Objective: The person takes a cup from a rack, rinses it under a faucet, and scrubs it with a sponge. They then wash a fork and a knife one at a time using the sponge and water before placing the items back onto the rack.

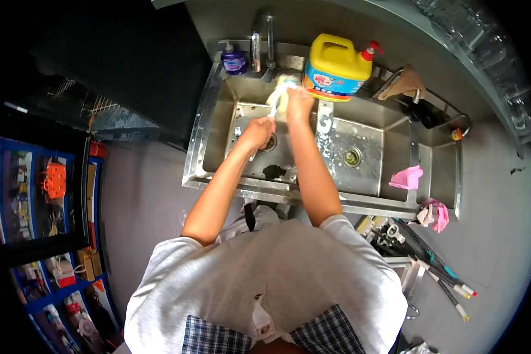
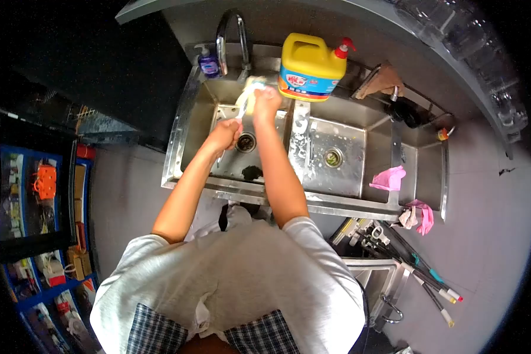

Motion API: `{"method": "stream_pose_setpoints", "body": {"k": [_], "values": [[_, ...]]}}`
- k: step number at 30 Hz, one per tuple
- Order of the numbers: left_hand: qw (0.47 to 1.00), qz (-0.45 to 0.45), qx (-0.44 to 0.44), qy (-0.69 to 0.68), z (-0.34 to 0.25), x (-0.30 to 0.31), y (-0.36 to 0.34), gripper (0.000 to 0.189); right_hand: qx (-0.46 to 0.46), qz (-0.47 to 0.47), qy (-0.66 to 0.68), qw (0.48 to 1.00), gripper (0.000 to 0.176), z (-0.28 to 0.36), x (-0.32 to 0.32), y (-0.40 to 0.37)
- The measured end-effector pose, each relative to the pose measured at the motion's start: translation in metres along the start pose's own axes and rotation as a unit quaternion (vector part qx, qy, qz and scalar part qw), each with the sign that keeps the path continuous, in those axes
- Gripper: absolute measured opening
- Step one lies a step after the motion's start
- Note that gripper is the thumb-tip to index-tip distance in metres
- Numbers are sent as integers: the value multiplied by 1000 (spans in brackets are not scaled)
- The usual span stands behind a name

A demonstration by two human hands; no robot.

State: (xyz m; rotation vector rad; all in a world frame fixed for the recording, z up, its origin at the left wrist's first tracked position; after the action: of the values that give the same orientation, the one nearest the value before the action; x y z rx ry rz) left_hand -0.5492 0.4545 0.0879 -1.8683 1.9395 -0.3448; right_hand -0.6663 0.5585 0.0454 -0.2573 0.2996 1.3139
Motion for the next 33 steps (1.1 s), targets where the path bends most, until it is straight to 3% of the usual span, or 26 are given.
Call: {"method": "stream_pose_setpoints", "body": {"k": [1,3,5,8,9,10,11,13,15,17,19,22,25,29,31,33], "values": [[999,15,6,-44,8,3,-1,22,-47,-22,-6,999,6,0,5,21],[991,47,21,-123,27,12,-3,23,-37,13,37,999,20,12,20,29],[984,22,7,-175,30,15,-2,22,-82,31,19,996,22,8,42,12],[984,-27,42,-173,43,13,8,20,-131,110,-29,985,29,-24,58,-31],[985,-43,52,-160,39,6,6,20,-216,129,-38,967,34,-17,52,-53],[986,-58,61,-144,36,2,6,21,-223,124,-45,966,36,-16,41,-69],[994,-80,17,-79,43,4,16,22,-170,113,0,979,35,-17,30,-78],[994,-98,-41,15,61,3,25,23,-126,69,-31,989,28,-28,26,-73],[990,-94,-73,72,69,-2,23,25,-135,67,-33,988,20,-18,18,-61],[998,-57,-19,5,40,-10,2,26,-97,-2,-50,994,12,-14,7,-37],[996,-19,3,-91,38,-12,-7,28,-80,-13,-35,996,12,-33,14,6],[971,14,0,-237,44,3,4,27,-15,26,-31,999,14,-5,37,12],[918,-72,-39,-387,44,12,22,18,-128,109,-52,984,18,-4,60,-28],[910,-98,-78,-395,36,23,42,30,-157,161,-74,972,19,6,65,-77],[906,-74,-91,-408,33,17,42,31,-123,159,-65,978,20,4,66,-76],[929,-49,-60,-363,39,11,46,28,20,165,-145,975,21,13,61,-67]]}}
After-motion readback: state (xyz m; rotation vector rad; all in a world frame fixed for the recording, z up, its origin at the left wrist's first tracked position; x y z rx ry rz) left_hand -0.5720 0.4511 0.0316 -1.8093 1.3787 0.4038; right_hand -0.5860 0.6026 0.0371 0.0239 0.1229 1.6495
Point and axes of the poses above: each hand's wrist, its own y-axis towards the middle knuckle, its own x-axis out of the back of the hand, z = x × y, the point moved 2 cm from there along y, towards the middle knuckle, and after that the axes turned 1 degree about x, right-handed, at the moved point
